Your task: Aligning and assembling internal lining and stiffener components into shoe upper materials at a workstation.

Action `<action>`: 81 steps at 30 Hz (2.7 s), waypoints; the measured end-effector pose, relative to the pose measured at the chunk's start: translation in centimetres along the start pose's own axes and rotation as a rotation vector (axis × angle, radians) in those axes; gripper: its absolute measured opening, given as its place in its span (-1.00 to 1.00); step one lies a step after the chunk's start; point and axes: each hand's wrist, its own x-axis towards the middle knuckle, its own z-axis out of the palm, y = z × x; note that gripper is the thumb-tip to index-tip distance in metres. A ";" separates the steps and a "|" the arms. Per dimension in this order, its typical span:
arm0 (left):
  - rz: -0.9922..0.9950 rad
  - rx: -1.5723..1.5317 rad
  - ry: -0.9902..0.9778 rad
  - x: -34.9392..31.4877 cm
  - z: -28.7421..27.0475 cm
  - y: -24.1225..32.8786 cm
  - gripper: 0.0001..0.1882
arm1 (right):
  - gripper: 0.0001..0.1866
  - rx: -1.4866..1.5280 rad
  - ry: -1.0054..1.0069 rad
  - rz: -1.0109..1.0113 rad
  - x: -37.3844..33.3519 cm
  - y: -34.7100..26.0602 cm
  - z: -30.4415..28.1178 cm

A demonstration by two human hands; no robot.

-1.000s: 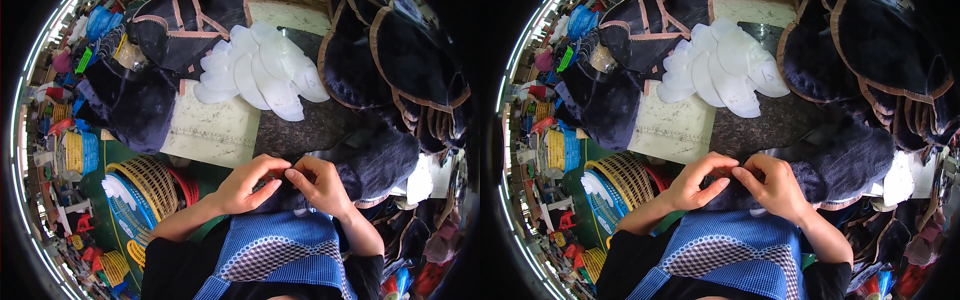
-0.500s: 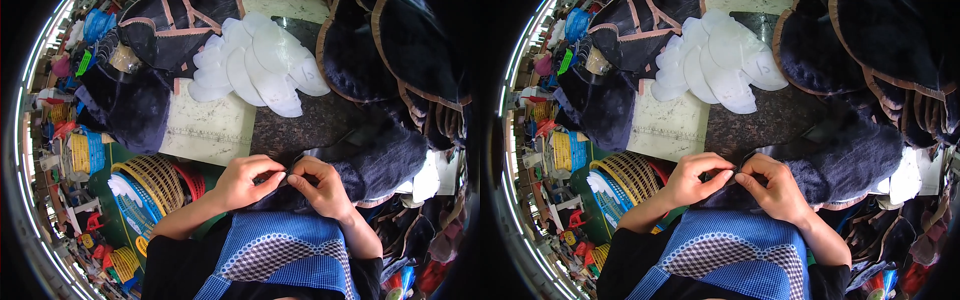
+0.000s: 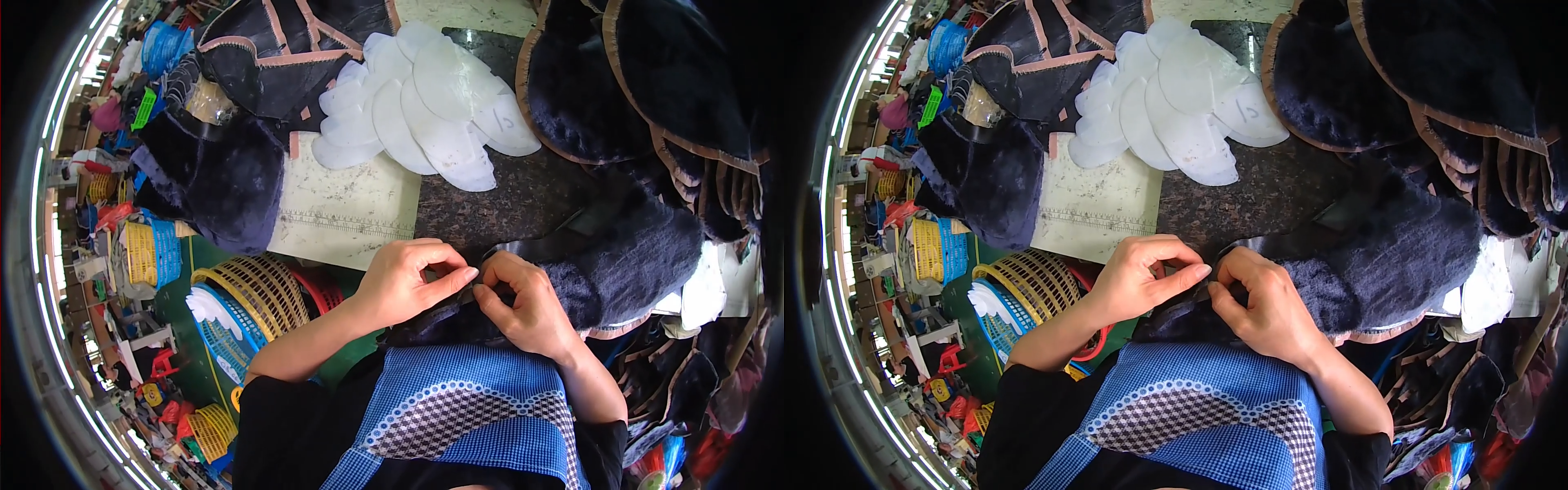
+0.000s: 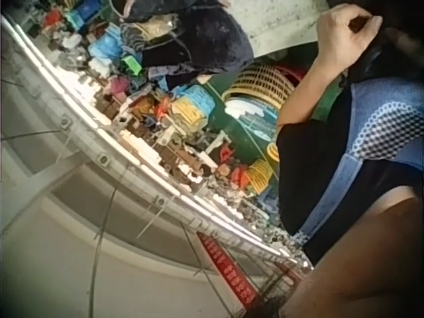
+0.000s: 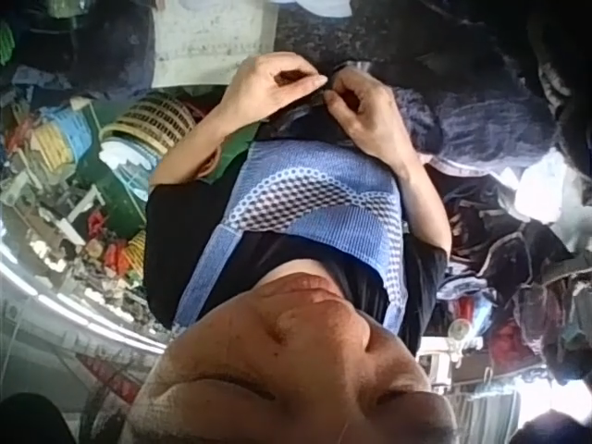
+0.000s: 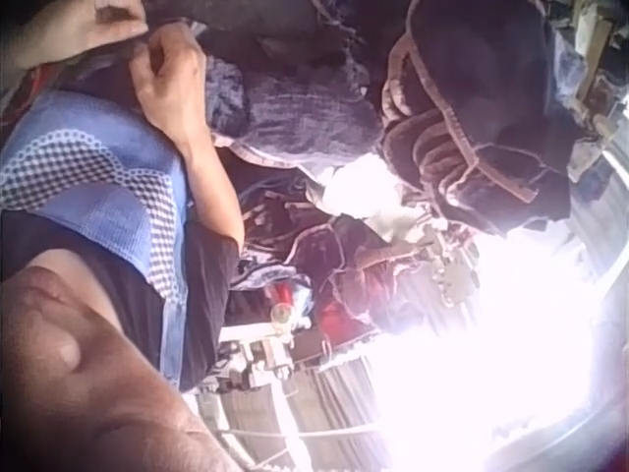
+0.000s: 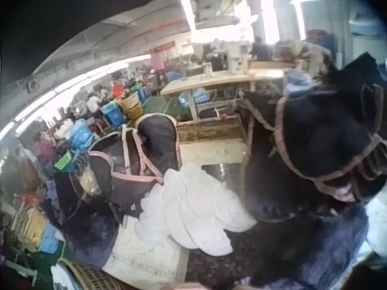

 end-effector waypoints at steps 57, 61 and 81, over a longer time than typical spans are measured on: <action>0.421 -0.612 0.093 10.8 -1.5 5.1 -0.77 | -0.81 0.010 0.587 -0.428 -2.3 -6.6 -11.6; 0.392 -0.829 -0.054 11.9 -0.5 7.0 -0.86 | -0.67 -0.226 0.630 -0.496 -3.6 -6.0 -12.2; 0.723 -0.566 0.088 13.5 1.3 12.3 -0.74 | -0.68 0.106 0.723 -0.322 -3.5 -5.2 -10.2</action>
